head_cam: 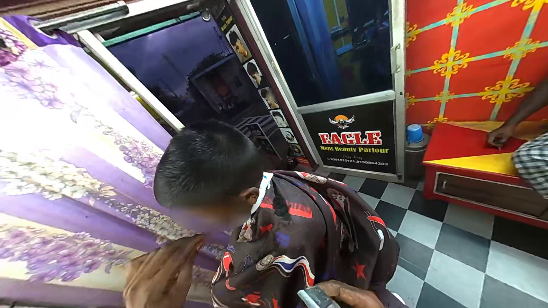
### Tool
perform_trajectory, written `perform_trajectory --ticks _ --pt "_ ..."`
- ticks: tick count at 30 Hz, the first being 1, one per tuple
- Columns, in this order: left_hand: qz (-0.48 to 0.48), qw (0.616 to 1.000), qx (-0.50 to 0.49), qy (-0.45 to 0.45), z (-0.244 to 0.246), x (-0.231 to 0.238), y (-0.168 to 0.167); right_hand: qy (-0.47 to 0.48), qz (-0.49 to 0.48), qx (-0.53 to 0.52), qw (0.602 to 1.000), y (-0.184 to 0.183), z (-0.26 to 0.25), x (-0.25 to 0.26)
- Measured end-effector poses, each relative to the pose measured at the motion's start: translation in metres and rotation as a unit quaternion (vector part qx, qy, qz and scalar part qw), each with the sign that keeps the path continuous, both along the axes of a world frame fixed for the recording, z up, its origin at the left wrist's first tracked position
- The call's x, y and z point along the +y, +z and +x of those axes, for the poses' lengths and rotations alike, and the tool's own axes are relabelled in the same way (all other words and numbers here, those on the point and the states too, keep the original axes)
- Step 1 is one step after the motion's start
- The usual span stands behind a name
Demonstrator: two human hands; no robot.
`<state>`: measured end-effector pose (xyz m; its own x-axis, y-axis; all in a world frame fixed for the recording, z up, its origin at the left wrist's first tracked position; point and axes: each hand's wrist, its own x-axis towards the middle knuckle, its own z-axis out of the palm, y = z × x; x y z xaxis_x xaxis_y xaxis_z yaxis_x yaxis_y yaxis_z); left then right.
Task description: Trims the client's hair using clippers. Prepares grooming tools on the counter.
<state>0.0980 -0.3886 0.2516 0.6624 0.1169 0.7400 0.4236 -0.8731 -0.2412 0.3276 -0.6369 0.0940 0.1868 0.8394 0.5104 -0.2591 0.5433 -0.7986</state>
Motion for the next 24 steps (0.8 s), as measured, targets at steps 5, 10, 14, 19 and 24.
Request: perform_trajectory --ticks 5,10,14,19,24 --pt "-0.108 0.987 -0.079 -0.091 0.003 -0.018 0.030 -0.018 -0.008 -0.129 0.991 0.042 0.012 0.019" --pt "-0.057 0.994 -0.064 -0.063 0.032 0.001 0.111 -0.195 -0.024 -0.252 0.948 0.101 0.007 0.047" --pt "-0.067 0.996 0.057 0.006 0.088 -0.010 0.152 -0.272 -0.036 -0.342 0.899 0.127 0.001 0.069" --pt "-0.156 0.976 0.128 0.080 0.120 -0.001 0.158 -0.209 -0.125 -0.339 0.909 0.138 -0.006 0.092" --pt "-0.240 0.957 0.143 0.074 0.126 0.032 0.158 -0.206 -0.110 -0.360 0.903 0.137 0.007 0.103"
